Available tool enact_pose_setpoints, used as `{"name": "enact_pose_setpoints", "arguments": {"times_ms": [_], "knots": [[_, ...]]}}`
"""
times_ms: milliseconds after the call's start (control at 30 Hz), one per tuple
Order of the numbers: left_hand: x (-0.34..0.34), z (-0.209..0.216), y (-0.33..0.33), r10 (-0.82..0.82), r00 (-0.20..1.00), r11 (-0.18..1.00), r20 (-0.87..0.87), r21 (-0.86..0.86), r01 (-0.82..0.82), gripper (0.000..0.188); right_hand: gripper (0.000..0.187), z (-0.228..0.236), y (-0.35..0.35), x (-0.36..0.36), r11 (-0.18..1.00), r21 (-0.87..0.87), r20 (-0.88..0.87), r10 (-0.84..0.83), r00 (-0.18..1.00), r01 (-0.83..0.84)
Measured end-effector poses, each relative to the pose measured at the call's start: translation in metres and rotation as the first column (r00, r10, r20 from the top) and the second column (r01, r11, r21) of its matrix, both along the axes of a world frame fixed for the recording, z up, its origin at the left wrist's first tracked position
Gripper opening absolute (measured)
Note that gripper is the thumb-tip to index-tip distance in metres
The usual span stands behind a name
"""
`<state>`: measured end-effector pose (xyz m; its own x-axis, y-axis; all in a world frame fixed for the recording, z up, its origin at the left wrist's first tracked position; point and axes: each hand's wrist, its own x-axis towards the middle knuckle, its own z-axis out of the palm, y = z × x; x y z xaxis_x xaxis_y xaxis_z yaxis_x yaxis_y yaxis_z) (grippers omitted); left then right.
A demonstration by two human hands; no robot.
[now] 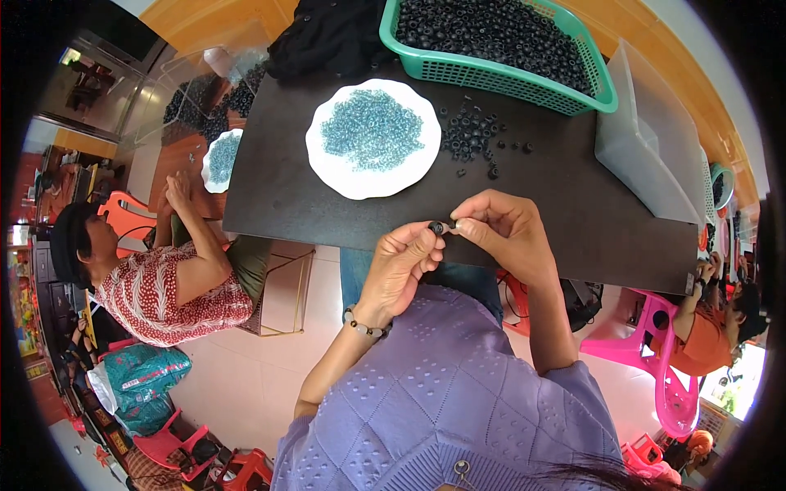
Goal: Manually sorting and inspecting small black components on a workstation table.
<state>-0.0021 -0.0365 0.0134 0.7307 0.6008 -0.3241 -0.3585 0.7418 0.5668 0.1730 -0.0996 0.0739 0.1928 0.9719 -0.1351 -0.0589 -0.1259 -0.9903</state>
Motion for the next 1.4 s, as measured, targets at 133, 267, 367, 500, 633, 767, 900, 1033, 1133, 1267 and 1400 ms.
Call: {"name": "enact_pose_setpoints", "arguments": {"times_ms": [133,267,367,500,633,767,900,1033,1133,1267,1400], "knots": [[0.0,0.0,-0.001,-0.015,1.0,0.999,0.025,-0.035,0.016,0.023,0.013,-0.002,0.0,-0.001,0.995,0.089,-0.187,-0.034,0.982,0.051],[0.001,0.004,-0.001,-0.018,0.999,0.998,0.046,-0.055,0.021,0.021,0.015,-0.007,-0.001,0.002,0.995,0.09,-0.199,-0.028,0.98,0.047],[0.001,0.004,-0.001,-0.012,0.999,0.998,0.053,-0.059,0.015,0.02,0.016,-0.008,-0.002,0.002,0.996,0.08,-0.189,-0.022,0.982,0.038],[0.001,0.005,-0.001,-0.018,0.998,0.996,0.068,-0.081,0.023,0.02,0.015,-0.01,-0.003,-0.001,0.993,0.1,-0.182,-0.046,0.982,0.065],[0.003,0.004,-0.002,-0.035,0.996,0.993,0.084,-0.105,0.043,0.021,0.015,-0.013,-0.007,-0.002,0.983,0.142,-0.182,-0.091,0.979,0.118],[0.0,-0.003,-0.001,-0.03,0.997,0.997,0.069,-0.074,0.035,0.025,0.019,-0.013,-0.005,-0.001,0.981,0.13,-0.026,-0.141,0.99,0.143],[-0.002,0.005,0.003,0.029,0.999,1.0,0.024,0.009,-0.029,0.025,0.015,-0.009,0.001,0.005,0.987,0.137,0.111,-0.104,0.988,0.089],[0.001,0.006,0.007,0.012,1.0,1.0,0.02,-0.01,-0.012,0.025,0.014,-0.016,0.0,0.003,0.962,0.211,0.043,-0.187,0.981,0.174],[0.003,0.005,0.007,-0.019,0.999,0.999,0.044,-0.029,0.021,0.025,0.014,-0.015,-0.003,0.003,0.954,0.211,0.024,-0.223,0.975,0.213],[0.004,0.004,0.006,-0.009,0.998,0.999,0.069,-0.049,0.013,0.024,0.011,-0.02,-0.002,0.005,0.947,0.222,0.016,-0.241,0.97,0.231],[0.007,0.009,0.005,-0.012,0.997,0.998,0.079,-0.065,0.017,0.022,0.012,-0.022,-0.001,0.006,0.927,0.265,-0.132,-0.236,0.963,0.264]]}}
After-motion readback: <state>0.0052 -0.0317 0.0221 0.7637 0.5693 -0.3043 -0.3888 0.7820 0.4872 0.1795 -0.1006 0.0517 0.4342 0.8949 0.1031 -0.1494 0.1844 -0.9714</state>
